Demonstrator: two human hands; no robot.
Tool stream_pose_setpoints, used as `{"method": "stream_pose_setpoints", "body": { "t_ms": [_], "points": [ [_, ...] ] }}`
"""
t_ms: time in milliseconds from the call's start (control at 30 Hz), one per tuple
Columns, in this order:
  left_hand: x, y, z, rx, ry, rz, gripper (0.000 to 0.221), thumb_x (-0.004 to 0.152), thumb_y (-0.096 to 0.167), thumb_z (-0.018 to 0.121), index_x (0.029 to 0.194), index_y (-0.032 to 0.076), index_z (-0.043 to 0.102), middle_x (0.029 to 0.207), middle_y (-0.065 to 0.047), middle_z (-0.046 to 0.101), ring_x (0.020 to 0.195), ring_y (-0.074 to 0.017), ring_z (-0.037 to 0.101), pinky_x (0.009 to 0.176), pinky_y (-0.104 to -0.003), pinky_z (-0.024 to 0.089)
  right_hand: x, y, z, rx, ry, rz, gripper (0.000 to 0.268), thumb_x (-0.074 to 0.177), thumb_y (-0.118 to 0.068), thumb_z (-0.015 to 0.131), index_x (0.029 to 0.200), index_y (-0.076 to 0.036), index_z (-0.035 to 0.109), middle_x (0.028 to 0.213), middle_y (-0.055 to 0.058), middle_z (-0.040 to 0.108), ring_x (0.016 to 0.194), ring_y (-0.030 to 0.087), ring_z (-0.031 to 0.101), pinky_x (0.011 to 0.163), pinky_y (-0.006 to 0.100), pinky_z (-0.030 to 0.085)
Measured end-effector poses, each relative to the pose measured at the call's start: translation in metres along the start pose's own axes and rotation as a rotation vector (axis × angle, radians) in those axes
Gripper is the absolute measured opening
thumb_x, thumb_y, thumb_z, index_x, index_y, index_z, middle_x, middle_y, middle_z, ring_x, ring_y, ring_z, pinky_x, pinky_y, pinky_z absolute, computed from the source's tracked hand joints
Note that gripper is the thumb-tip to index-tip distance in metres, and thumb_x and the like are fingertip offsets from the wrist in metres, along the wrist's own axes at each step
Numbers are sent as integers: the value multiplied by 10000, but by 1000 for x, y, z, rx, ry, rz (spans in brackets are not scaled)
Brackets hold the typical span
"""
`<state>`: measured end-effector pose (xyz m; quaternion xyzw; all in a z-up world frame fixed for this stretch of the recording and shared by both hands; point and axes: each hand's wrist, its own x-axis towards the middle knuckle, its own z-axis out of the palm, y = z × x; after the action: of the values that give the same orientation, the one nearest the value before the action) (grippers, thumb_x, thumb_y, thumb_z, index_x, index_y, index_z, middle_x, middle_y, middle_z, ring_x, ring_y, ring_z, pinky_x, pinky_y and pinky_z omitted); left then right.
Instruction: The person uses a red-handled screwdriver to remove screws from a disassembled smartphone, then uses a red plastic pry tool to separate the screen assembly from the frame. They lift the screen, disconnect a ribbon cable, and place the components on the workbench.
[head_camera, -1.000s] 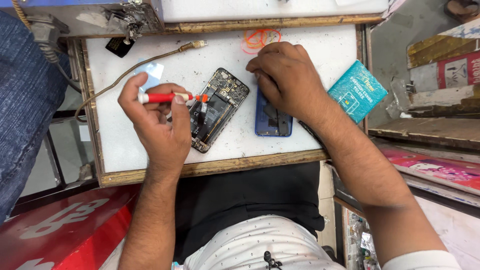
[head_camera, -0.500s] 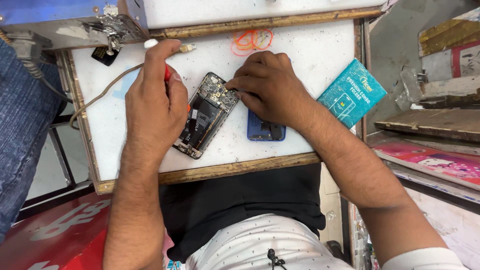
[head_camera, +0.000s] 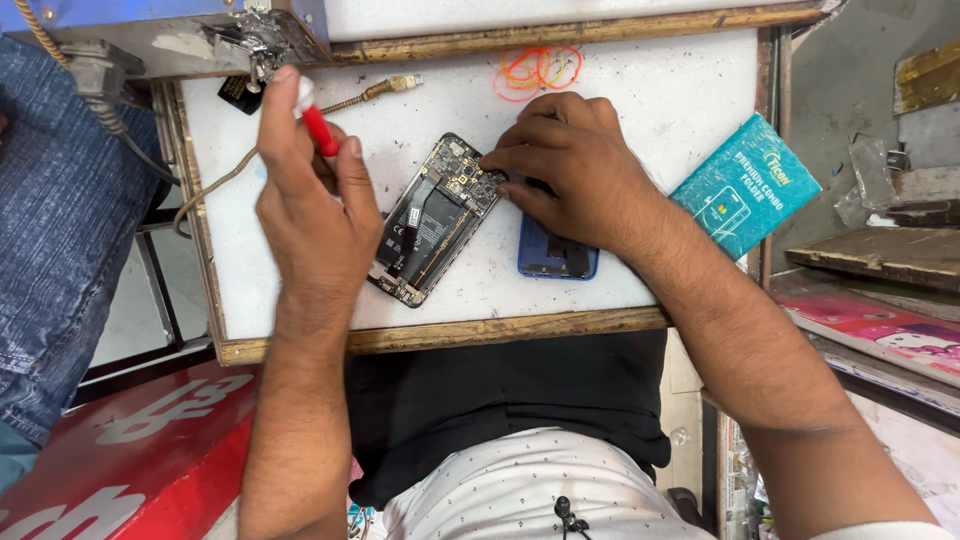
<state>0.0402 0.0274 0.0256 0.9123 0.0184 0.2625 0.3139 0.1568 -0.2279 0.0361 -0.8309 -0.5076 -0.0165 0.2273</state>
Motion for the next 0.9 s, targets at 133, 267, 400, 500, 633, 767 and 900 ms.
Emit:
{"method": "stream_pose_setpoints", "body": {
  "t_ms": [133,267,400,500,633,767,900],
  "points": [
    [3,1,-19,484,-313,-111,691,994,119,783,1556,151,382,1049,-135,736,888,-277,762,741,-386,620,-1,-1,-1,-1,-19,9,360,899,-285,842,1244,-216,764,1215,-32,694,1279,237,507,1005,435,373],
    [6,10,-25,352,-303,-185,740,990,108,778,1592,129,348,1048,-133,749,896,-288,759,764,-400,616,1,-1,-2,15,-5,-3,334,930,-257,811,1255,-201,759,1216,-21,701,1283,246,516,1019,437,372],
    [-4,32,-5,-183,-61,2,689,1105,33,729,1584,140,246,1220,-173,710,1047,-240,772,874,-305,644,0,1,-4,77,5,10,292,970,-199,778,1260,-177,755,1194,-23,728,1262,232,554,1047,431,376],
    [-9,43,20,-386,-33,58,659,1088,10,745,1549,150,295,1140,-163,734,1002,-215,794,828,-280,695,0,1,-7,138,43,26,259,977,-143,768,1235,-159,761,1165,7,731,1277,250,566,1063,425,396],
    [-5,39,35,-346,-1,128,586,1097,29,743,1475,119,305,1143,-147,726,1024,-221,789,853,-287,647,-2,9,-13,223,105,49,228,988,-66,758,1208,-127,759,1116,25,731,1238,252,590,1105,413,451],
    [-7,38,36,-325,-11,137,556,1096,27,743,1445,102,316,1113,-145,722,1012,-215,785,831,-281,648,-7,15,-13,247,178,70,230,1007,-9,736,1211,-115,758,1089,33,740,1193,242,617,1074,382,502],
    [-7,38,36,-304,0,151,553,1085,28,745,1433,98,321,1110,-147,721,994,-215,784,820,-289,649,-6,16,-12,247,202,59,230,1013,8,730,1209,-109,758,1077,36,744,1177,238,623,1055,368,517]
  ]
}}
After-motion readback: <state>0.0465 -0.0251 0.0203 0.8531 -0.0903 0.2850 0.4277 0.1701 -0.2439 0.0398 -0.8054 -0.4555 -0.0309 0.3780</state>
